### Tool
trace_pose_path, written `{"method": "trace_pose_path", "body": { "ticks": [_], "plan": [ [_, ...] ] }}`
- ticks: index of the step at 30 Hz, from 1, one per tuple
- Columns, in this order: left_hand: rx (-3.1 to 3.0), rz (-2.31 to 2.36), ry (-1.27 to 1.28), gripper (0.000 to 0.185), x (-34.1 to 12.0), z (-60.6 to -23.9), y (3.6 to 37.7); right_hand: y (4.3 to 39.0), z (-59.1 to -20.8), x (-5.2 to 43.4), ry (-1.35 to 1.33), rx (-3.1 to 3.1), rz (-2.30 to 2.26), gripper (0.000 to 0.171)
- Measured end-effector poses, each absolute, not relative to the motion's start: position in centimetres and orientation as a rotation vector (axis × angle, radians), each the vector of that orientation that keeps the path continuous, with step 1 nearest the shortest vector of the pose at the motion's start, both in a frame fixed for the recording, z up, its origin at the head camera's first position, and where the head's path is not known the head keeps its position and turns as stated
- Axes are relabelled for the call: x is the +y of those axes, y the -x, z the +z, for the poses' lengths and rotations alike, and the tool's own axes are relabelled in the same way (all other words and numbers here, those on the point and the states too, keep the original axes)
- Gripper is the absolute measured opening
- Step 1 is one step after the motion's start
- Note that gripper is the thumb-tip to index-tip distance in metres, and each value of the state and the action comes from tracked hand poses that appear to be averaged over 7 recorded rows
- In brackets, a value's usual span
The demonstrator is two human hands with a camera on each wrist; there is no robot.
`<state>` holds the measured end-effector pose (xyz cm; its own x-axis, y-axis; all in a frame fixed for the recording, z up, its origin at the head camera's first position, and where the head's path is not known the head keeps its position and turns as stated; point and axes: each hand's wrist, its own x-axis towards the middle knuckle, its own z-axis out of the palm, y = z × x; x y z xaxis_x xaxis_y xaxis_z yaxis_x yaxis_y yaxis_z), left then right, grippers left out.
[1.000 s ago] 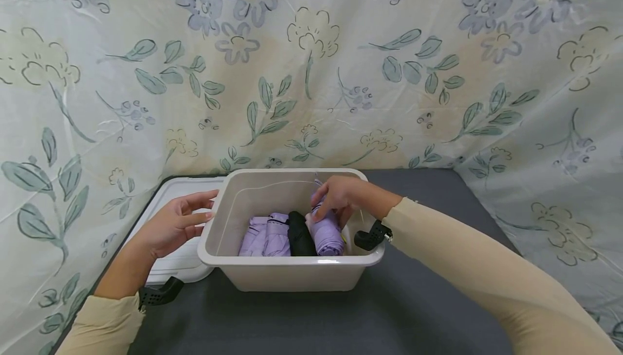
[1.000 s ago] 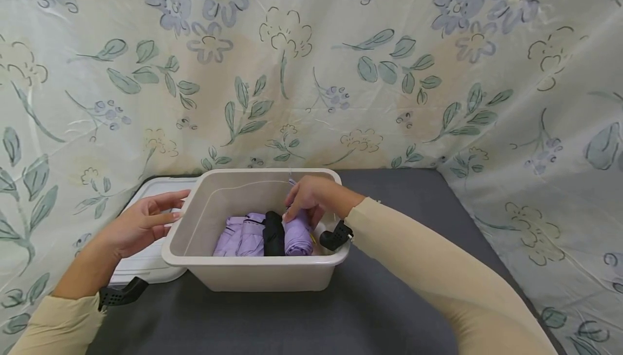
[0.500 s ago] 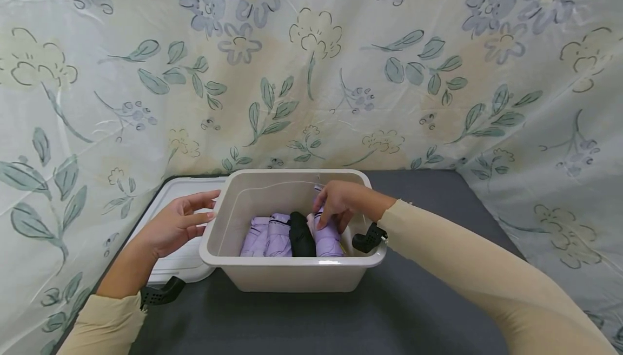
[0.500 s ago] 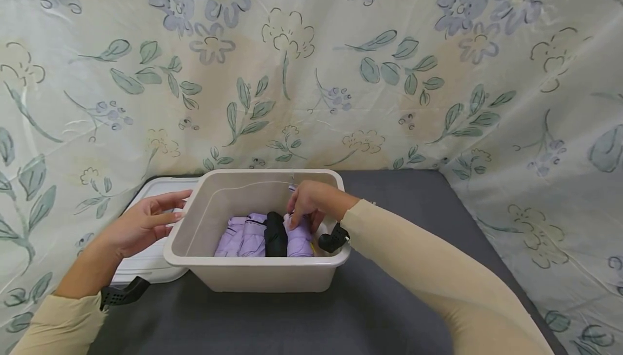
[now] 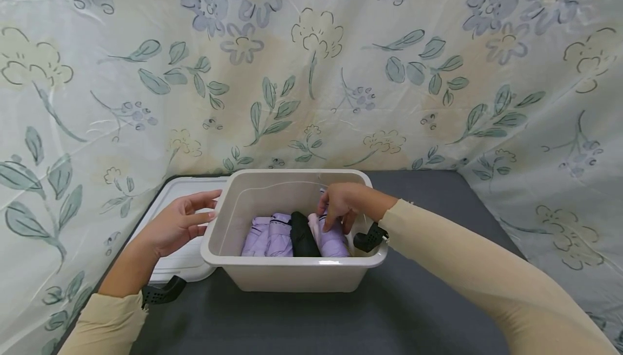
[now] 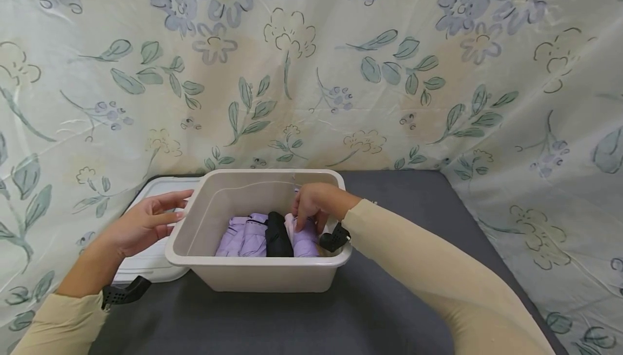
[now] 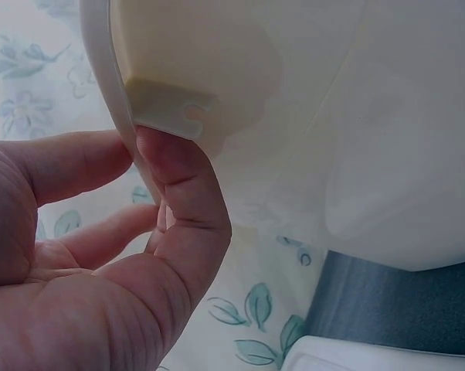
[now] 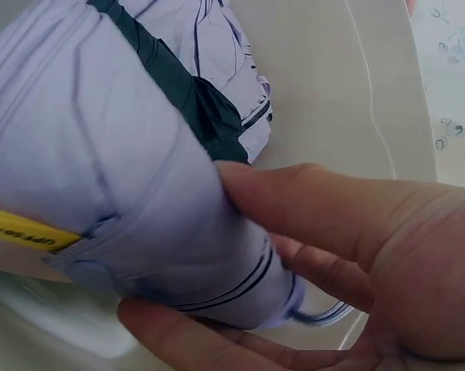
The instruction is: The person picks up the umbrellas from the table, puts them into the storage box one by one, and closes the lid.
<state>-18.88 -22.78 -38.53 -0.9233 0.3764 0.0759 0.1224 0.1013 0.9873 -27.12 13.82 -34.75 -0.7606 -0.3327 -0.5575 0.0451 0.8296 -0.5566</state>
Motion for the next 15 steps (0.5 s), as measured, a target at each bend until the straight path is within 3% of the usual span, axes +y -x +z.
{"method": "trace_pose_path", "body": {
  "ticks": [8, 15],
  "plan": [
    [2.195, 1.922, -0.468, 0.059, -22.7, -38.9, 18.6, 27.0, -33.5, 14.8, 0.317, 2.439, -0.519, 0.047],
    [2.233, 1.924, -0.404, 0.062, -23.0, -40.0, 18.4, 26.5, -32.4, 16.1, 0.367, 2.443, -0.61, 0.046]
  ]
}}
